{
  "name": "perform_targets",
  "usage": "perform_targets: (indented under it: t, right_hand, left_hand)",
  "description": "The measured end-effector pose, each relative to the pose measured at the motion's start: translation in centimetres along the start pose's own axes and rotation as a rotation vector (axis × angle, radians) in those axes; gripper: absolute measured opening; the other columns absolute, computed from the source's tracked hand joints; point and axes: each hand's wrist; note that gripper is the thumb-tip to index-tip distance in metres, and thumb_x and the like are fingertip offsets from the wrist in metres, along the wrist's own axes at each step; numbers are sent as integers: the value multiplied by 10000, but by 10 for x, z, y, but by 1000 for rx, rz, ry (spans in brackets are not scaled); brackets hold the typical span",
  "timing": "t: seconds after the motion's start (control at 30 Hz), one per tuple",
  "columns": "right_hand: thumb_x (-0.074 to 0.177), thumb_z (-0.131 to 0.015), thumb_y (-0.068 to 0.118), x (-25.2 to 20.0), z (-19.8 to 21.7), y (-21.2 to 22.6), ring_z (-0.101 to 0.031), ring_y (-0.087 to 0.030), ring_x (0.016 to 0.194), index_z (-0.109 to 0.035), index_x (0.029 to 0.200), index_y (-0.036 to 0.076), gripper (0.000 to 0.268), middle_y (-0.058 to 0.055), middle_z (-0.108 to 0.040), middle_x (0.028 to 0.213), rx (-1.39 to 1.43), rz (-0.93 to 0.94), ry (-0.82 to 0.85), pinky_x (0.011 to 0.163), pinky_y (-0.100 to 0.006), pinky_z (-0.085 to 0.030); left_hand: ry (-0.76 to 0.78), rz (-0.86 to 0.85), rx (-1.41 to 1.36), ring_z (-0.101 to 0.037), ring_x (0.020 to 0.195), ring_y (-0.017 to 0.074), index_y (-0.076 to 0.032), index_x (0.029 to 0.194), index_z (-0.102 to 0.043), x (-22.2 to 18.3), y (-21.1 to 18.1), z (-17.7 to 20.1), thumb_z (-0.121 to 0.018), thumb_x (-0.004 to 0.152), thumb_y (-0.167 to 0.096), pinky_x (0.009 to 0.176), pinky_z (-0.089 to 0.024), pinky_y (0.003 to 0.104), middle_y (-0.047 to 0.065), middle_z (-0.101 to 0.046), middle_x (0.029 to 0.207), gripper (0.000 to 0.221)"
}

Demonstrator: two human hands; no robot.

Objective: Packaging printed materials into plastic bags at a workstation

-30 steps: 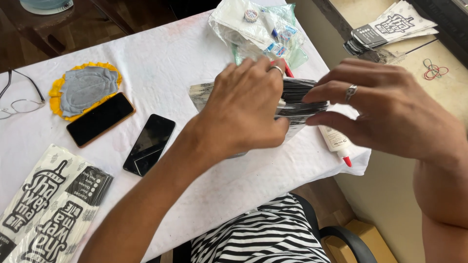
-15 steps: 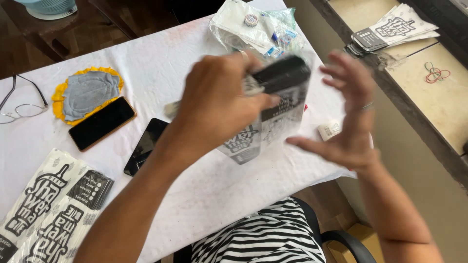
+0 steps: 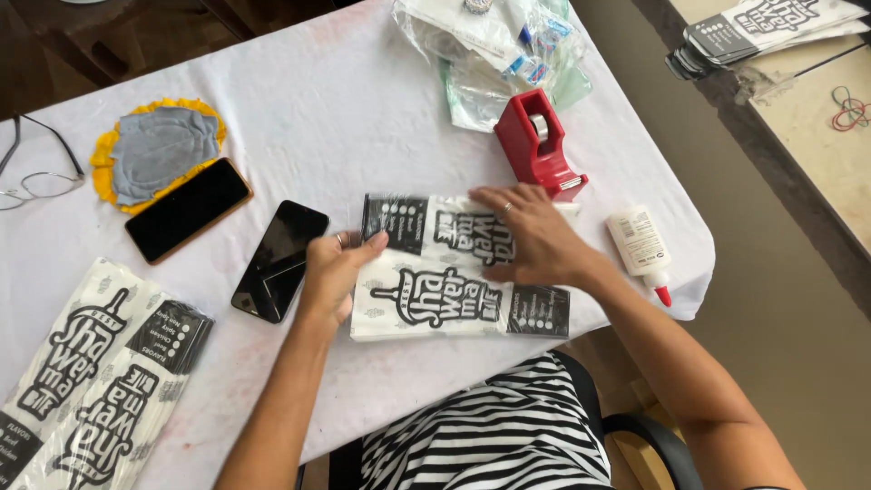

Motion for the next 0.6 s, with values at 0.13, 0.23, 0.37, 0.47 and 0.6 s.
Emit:
perform_targets:
  t: [0.13,0.23,0.37,0.47,0.6]
  right_hand:
    - [533,-862,328,-2,-12,-1,-588,-447,1252,-475,1509,13,1096,-226,-576,1474,72,-5,82,1016,-525,-421]
    - [544,-842,317,-2,-7,1,-585,-461,1268,-493,1500,1,1065,-228,-537,1498,114,10,155,1023,-535,-464]
    - [555,-842,267,-1,-1,8,-567,-518,1257,-421,1546,-11,1112,-294,-579,1383,169,-44,212,1074,-593,-452]
    - [590,-860,268,-10,-9,6,-475,-548,1348,-419,1538,27,1072,-299,-568,1416,134,4,147,1140,-637,-358]
    - [701,-809,295,-35,-30,8,-482,-467,1401,-603,1354,150,700,-206,-570,1422,-207,227,-160,1148,-573,-379]
  left_hand:
    - [-50,136,-73,-740,635,232,24,888,-655,-8,14,-2,-930,762,-154,555,-605,343,157,-733,742,351]
    - [-25,142,-77,-725,652,182,18,884,-663,-25,-4,-7,-954,736,-169,592,-610,332,118,-708,725,376]
    - [-27,122,-87,-716,645,154,5,853,-697,-23,-4,-8,-961,733,-207,592,-612,312,104,-711,709,359]
    - [-56,77,-76,-711,630,142,-6,816,-699,-22,4,-9,-956,749,-197,589,-609,290,95,-707,675,327]
    - [-96,8,-1,-700,597,128,-15,802,-702,-16,13,-7,-970,725,-197,562,-610,290,69,-704,655,333]
Point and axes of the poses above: each hand's wrist, its own x-axis towards the middle knuckle, its own z-axis out of the back of the hand, y = z × x
